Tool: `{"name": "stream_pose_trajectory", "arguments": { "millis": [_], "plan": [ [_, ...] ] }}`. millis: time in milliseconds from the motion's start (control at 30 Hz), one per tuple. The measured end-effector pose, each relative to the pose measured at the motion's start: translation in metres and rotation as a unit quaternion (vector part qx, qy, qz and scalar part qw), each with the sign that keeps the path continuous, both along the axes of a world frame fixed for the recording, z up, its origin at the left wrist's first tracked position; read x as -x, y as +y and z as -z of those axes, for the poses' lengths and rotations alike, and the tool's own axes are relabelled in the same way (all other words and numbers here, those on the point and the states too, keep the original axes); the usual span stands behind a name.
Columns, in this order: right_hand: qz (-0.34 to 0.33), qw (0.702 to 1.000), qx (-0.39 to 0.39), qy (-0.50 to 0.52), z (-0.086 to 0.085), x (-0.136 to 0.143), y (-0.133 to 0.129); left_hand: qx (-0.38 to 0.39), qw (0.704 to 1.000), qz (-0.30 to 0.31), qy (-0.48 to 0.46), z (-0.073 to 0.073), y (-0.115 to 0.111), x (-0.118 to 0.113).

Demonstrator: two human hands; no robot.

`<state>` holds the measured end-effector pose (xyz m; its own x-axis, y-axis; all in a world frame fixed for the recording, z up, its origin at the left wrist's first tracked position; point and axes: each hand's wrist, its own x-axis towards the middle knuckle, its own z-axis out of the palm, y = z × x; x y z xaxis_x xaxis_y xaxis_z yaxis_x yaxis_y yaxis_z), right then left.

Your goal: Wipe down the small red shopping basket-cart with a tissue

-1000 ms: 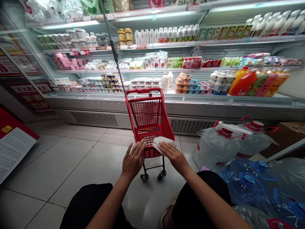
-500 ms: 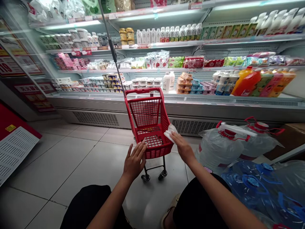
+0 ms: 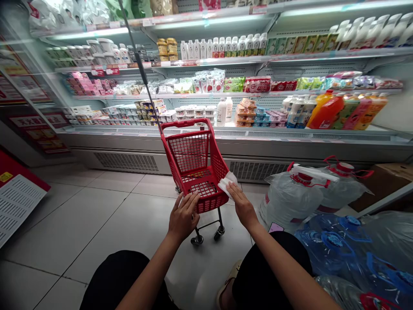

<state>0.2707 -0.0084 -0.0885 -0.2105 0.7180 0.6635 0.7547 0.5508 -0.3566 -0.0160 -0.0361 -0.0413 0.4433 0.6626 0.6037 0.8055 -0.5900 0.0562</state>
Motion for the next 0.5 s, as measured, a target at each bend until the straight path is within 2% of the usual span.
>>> {"name": "stream_pose_trajectory", "arguments": {
  "millis": [100, 200, 400, 500],
  "plan": [
    [0.030, 0.999, -0.001, 0.018, -0.004, 0.002, 0.008, 0.009, 1.000, 0.015, 0.004, 0.003, 0.000, -0.010],
    [0.044, 0.999, -0.009, 0.009, -0.004, 0.021, 0.005, 0.024, 0.999, 0.040, 0.018, 0.005, -0.001, -0.014],
    [-0.023, 0.995, -0.057, -0.077, -0.006, 0.081, -0.024, 0.057, 0.993, 0.083, 0.054, 0.007, -0.004, -0.014],
    [-0.043, 0.992, -0.071, -0.098, -0.014, 0.089, -0.030, 0.052, 0.992, 0.094, 0.065, 0.004, 0.001, -0.005]
  ]
}}
